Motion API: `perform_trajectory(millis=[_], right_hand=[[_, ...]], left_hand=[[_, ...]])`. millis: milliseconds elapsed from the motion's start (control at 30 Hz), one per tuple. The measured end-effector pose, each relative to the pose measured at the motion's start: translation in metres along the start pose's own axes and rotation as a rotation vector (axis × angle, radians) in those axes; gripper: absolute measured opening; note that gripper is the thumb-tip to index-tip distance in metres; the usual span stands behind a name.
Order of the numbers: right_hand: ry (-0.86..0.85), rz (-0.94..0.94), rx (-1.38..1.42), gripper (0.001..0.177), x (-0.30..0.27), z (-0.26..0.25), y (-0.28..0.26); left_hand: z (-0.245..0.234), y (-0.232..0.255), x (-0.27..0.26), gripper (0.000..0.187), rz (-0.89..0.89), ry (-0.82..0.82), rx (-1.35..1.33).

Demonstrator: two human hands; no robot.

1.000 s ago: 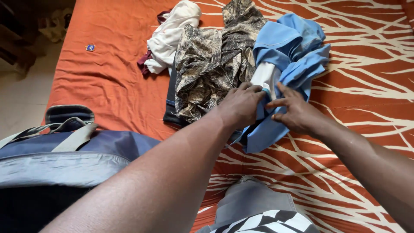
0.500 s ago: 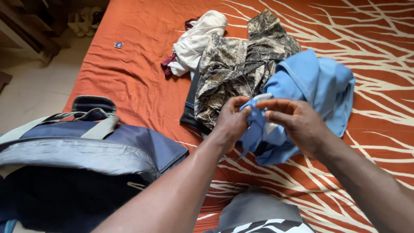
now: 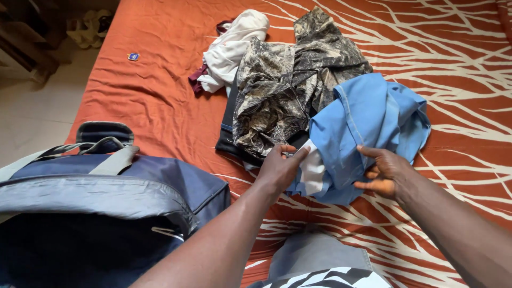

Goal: Packing several items of clothing from a bed into a duffle bag.

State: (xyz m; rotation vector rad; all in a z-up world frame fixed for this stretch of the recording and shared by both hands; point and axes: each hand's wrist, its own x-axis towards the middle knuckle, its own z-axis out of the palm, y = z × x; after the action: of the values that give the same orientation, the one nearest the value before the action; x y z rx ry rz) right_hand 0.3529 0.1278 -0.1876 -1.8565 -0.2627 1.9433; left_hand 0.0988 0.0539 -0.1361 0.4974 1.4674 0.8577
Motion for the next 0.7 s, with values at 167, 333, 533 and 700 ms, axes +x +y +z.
perform_trajectory(millis=[167,333,533,700], right_hand=[[-0.075,0.178,0.173,0.086,0.014,0.007,0.039],[-0.198,0.002,0.393,0.066,0.016,0.003,0.061],[-0.272,-0.072,0.543,0.064,-0.055,0.029,0.034],[-0.365,-0.23,0.434,0.067,-0.081,0.054,0.011]], left_hand=[[0.012,0.008,-0.006,0.065,-0.04,0.012,0.592],[0.007,-0.006,0.006,0.04,0.028,-0.198,0.627],[-0.002,0.011,-0.004,0.033,0.047,-0.374,0.387],[-0.011,0.048,-0.043,0.035,-0.096,-0.462,-0.017]])
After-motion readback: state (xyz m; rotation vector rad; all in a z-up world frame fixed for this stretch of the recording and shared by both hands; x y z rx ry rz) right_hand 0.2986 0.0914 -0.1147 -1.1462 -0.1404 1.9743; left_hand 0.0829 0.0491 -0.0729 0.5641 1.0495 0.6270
